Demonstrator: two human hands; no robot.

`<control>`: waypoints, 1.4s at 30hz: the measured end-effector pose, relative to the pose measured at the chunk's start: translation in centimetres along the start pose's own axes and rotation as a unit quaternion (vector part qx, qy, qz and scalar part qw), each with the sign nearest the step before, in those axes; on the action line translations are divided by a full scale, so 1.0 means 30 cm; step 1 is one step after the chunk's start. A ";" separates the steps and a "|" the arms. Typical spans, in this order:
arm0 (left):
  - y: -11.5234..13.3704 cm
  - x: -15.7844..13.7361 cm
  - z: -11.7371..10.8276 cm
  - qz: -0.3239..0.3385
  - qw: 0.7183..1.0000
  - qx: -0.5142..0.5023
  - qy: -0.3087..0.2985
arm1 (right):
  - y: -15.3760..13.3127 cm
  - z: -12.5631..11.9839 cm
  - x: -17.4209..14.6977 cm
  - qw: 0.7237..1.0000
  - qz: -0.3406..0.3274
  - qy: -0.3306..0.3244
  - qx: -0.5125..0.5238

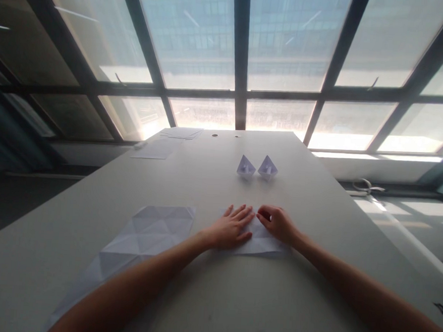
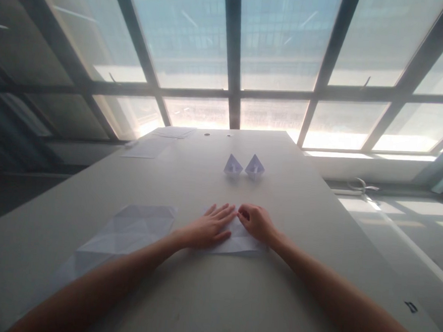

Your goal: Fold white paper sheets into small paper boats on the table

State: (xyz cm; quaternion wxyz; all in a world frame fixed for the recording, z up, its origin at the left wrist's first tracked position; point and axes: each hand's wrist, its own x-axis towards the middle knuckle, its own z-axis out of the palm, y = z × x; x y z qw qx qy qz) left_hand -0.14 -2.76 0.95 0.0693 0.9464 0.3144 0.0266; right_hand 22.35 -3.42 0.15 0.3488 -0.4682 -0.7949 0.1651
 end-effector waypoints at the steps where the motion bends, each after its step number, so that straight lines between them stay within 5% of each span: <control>1: 0.006 0.005 0.003 -0.001 1.000 0.003 0.013 | -0.010 0.001 -0.002 1.000 -0.002 0.014 -0.019; 6: 0.021 0.021 0.007 0.000 0.999 0.012 0.037 | -0.041 0.043 -0.024 0.994 -0.016 -0.041 -0.104; 12: -0.003 0.018 0.027 -0.039 0.999 0.023 0.030 | -0.011 0.076 -0.037 0.971 0.049 -0.128 -0.198; 22: -0.083 0.002 0.050 -0.148 0.988 0.034 0.033 | 0.078 0.045 -0.037 0.963 0.095 -0.108 -0.229; 31: -0.105 0.018 0.061 -0.241 0.962 0.032 0.122 | 0.087 0.036 -0.027 0.965 0.142 -0.050 -0.216; 36: -0.037 0.015 0.007 -0.118 0.975 0.018 0.187 | 0.072 0.030 -0.016 0.973 0.114 -0.011 -0.200; 42: 0.021 0.001 0.016 0.000 0.997 -0.001 0.081 | 0.047 0.023 -0.015 0.983 0.033 -0.055 -0.173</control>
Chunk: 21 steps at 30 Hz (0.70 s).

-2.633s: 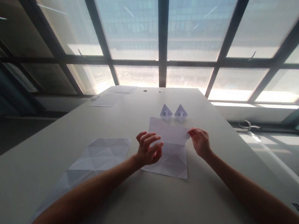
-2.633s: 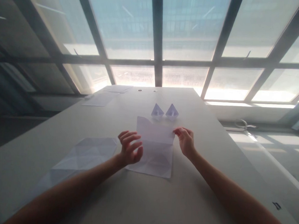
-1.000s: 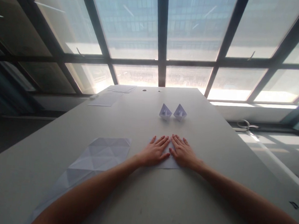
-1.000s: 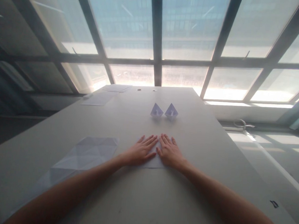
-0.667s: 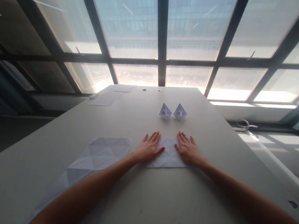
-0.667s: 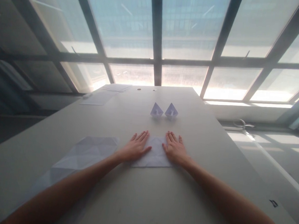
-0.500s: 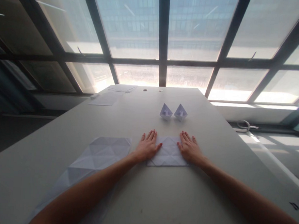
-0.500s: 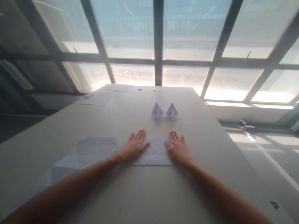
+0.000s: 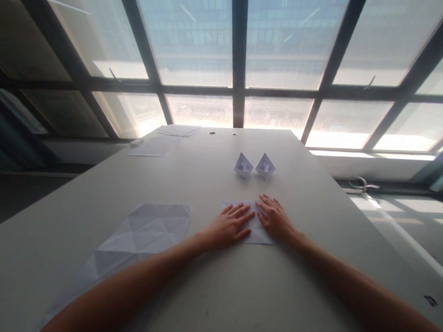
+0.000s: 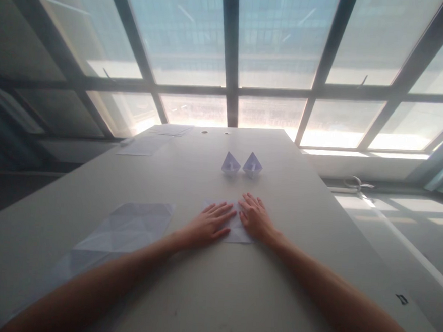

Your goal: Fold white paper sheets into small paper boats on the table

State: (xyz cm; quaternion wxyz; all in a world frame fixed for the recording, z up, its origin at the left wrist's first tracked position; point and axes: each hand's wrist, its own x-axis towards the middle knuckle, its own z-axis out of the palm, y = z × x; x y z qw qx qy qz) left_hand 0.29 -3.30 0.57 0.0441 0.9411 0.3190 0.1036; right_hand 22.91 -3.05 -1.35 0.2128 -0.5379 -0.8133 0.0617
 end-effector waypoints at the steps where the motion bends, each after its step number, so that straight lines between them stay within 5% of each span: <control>1: -0.002 -0.001 0.002 0.003 1.000 -0.002 -0.011 | -0.001 -0.001 -0.001 1.000 -0.005 -0.002 0.003; 21: -0.012 0.002 -0.031 0.070 0.995 -0.051 -0.052 | 0.012 0.009 0.004 0.992 -0.071 0.064 0.085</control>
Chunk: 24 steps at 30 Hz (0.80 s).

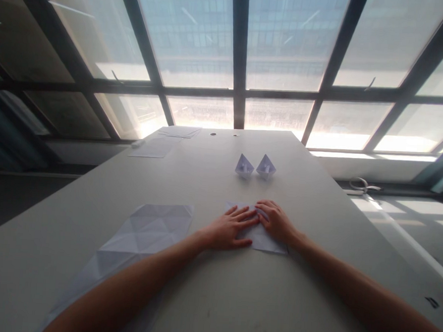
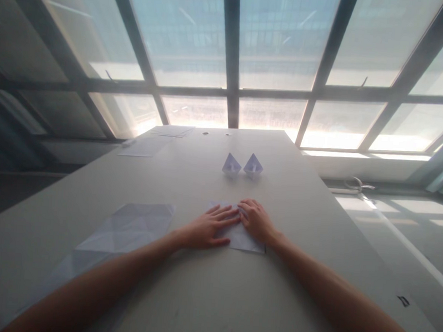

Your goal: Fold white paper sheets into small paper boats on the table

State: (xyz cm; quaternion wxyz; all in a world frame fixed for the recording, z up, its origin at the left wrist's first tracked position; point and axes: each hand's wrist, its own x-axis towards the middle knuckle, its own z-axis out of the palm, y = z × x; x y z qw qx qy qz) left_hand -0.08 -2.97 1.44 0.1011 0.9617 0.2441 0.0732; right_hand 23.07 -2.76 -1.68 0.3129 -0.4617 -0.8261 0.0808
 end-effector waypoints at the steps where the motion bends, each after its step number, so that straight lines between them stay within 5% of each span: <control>1: -0.001 0.000 0.000 0.001 1.000 -0.002 0.000 | -0.001 -0.002 0.001 1.000 -0.002 0.003 0.008; 16: -0.014 0.009 0.015 0.045 0.997 -0.028 0.056 | 0.004 -0.006 -0.001 0.996 0.017 0.015 0.085; 24: -0.016 0.015 0.011 -0.021 0.995 -0.003 0.097 | -0.002 -0.021 0.006 0.987 0.141 0.072 0.020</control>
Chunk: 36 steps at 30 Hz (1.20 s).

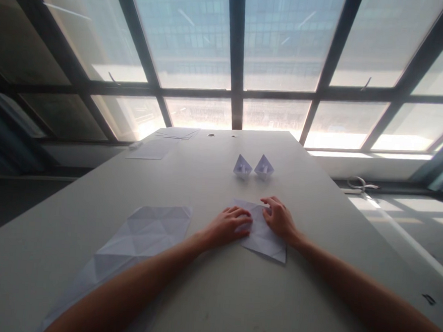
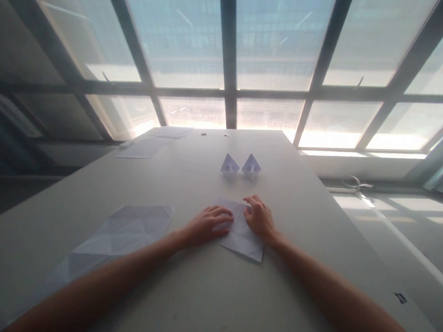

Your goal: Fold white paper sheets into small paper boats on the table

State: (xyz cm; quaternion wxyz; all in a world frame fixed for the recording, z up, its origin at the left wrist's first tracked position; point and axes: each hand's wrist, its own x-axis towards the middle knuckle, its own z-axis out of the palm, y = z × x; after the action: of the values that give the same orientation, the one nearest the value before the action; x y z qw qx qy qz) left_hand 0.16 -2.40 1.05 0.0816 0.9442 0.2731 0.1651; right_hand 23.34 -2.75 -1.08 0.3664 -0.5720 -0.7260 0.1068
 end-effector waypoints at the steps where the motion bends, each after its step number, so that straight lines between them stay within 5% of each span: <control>1: 0.001 0.000 -0.002 -0.006 1.000 0.000 0.003 | 0.003 -0.004 0.003 1.000 0.020 0.005 -0.014; 10: 0.015 -0.002 -0.005 -0.027 1.000 0.003 0.013 | 0.074 -0.024 0.056 0.993 0.116 0.018 0.021; 19: 0.009 0.006 -0.010 -0.130 0.987 0.038 0.085 | 0.039 -0.038 0.055 0.938 0.104 0.024 0.329; 28: 0.051 0.013 -0.002 -0.122 0.989 -0.045 0.075 | -0.007 -0.024 -0.003 0.895 0.034 -0.089 0.436; 36: 0.101 0.004 -0.013 -0.125 0.991 -0.044 0.027 | -0.032 -0.017 -0.036 0.925 -0.013 -0.121 0.360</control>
State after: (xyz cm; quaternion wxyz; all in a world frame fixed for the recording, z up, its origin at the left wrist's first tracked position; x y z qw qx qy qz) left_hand 1.59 -4.84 2.19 0.1352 0.8932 0.3838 0.1912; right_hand 23.04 -4.16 -0.63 0.4581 -0.3747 -0.6854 0.4243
